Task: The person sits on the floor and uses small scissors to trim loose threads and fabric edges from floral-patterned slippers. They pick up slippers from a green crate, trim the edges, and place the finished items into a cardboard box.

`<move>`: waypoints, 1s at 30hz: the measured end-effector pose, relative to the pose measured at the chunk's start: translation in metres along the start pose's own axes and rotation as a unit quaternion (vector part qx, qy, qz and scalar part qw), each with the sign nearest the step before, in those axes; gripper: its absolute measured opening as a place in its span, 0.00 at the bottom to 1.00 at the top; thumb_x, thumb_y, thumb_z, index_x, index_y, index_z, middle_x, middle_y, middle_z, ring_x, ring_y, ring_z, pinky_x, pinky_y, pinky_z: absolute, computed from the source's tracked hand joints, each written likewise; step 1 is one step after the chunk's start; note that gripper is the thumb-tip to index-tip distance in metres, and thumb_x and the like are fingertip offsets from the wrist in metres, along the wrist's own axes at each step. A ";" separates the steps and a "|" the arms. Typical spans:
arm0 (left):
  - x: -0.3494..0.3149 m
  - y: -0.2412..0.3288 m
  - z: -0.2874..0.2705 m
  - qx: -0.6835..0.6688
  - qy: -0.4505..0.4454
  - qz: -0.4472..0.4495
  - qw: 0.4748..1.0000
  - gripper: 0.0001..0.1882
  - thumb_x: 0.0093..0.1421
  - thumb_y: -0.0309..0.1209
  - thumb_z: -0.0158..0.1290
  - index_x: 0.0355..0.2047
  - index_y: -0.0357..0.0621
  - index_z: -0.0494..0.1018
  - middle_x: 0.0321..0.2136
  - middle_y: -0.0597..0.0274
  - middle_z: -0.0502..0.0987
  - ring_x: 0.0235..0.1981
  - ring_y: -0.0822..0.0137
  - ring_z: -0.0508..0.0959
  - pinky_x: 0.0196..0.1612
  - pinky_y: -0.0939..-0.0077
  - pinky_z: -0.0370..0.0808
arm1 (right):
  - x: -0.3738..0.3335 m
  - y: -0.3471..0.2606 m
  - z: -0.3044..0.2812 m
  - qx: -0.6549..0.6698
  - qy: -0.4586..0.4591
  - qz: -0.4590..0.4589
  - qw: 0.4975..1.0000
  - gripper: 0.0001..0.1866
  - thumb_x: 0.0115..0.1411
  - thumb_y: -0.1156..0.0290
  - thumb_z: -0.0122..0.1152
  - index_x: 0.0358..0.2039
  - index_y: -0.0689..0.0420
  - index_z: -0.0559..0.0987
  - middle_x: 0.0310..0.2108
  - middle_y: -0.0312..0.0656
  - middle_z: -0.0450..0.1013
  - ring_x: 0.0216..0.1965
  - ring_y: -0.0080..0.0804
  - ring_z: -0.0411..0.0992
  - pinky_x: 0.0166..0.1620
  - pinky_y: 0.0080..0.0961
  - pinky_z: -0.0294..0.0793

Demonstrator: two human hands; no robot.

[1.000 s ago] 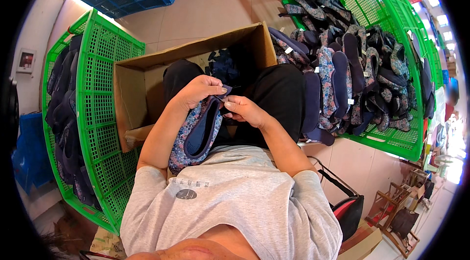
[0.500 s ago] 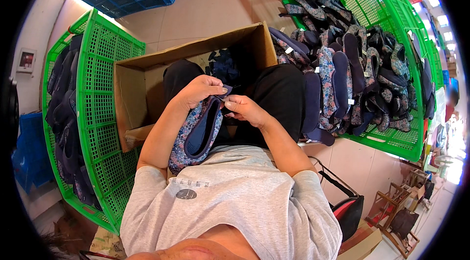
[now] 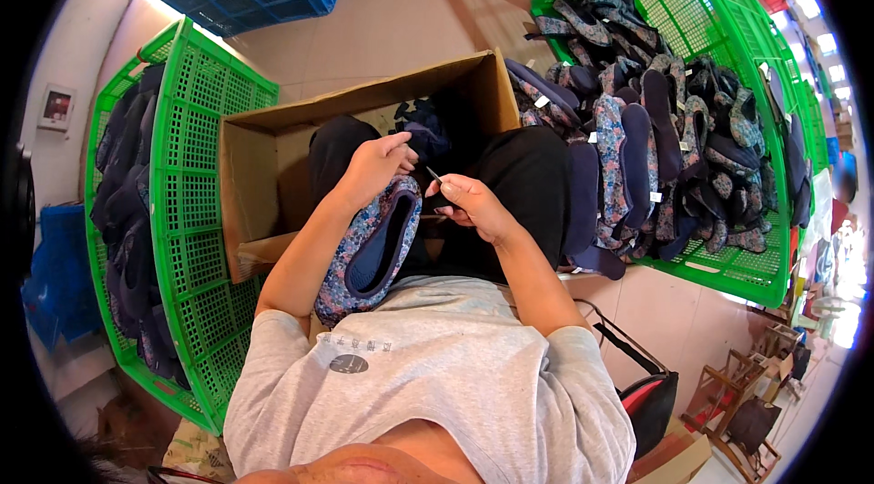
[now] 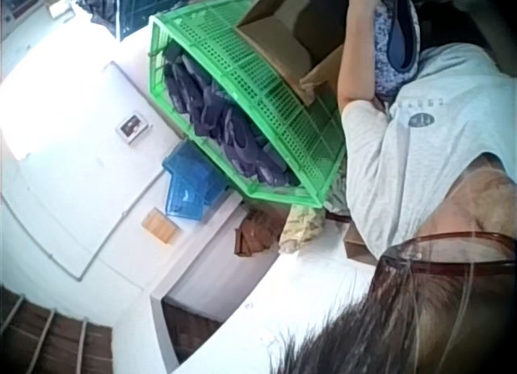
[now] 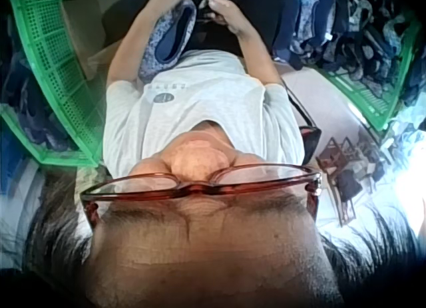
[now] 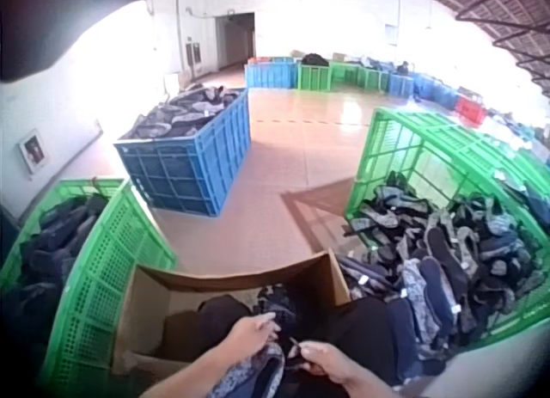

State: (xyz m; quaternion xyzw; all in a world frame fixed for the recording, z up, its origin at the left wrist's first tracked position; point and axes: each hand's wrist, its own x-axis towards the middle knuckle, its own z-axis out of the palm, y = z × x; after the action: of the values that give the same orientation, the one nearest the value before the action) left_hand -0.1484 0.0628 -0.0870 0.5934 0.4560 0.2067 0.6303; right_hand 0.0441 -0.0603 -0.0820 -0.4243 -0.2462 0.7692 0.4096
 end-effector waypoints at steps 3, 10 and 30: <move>-0.016 0.006 -0.006 0.146 0.066 0.086 0.983 0.16 0.66 0.29 0.47 0.50 0.32 0.74 0.35 0.49 0.81 0.34 0.59 0.81 0.38 0.70 0.77 | -0.003 -0.006 -0.003 -0.017 -0.006 -0.012 1.000 0.15 0.69 0.57 0.52 0.45 0.55 0.75 0.24 0.30 0.68 0.17 0.09 0.54 0.20 0.06 0.50; -0.080 0.052 -0.008 0.234 0.109 0.127 0.958 0.13 0.57 0.33 0.59 0.39 0.38 0.75 0.32 0.53 0.80 0.36 0.56 0.80 0.40 0.64 0.76 | -0.002 -0.023 0.004 -0.118 -0.047 -0.031 0.991 0.15 0.69 0.60 0.50 0.50 0.56 0.75 0.30 0.31 0.70 0.23 0.10 0.59 0.25 0.08 0.56; -0.095 0.035 0.008 0.330 0.199 0.302 0.872 0.09 0.47 0.22 0.63 0.25 0.40 0.72 0.22 0.57 0.73 0.26 0.54 0.75 0.30 0.64 0.71 | 0.024 -0.044 0.013 -0.229 -0.184 -0.067 0.954 0.12 0.69 0.62 0.53 0.44 0.58 0.71 0.33 0.32 0.71 0.33 0.17 0.66 0.37 0.17 0.67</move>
State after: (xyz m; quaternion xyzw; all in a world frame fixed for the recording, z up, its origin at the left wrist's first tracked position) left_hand -0.1791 -0.0106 -0.0240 0.8221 0.4118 0.3379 0.2009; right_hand 0.0438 -0.0165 -0.0540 -0.3403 -0.5143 0.7277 0.3001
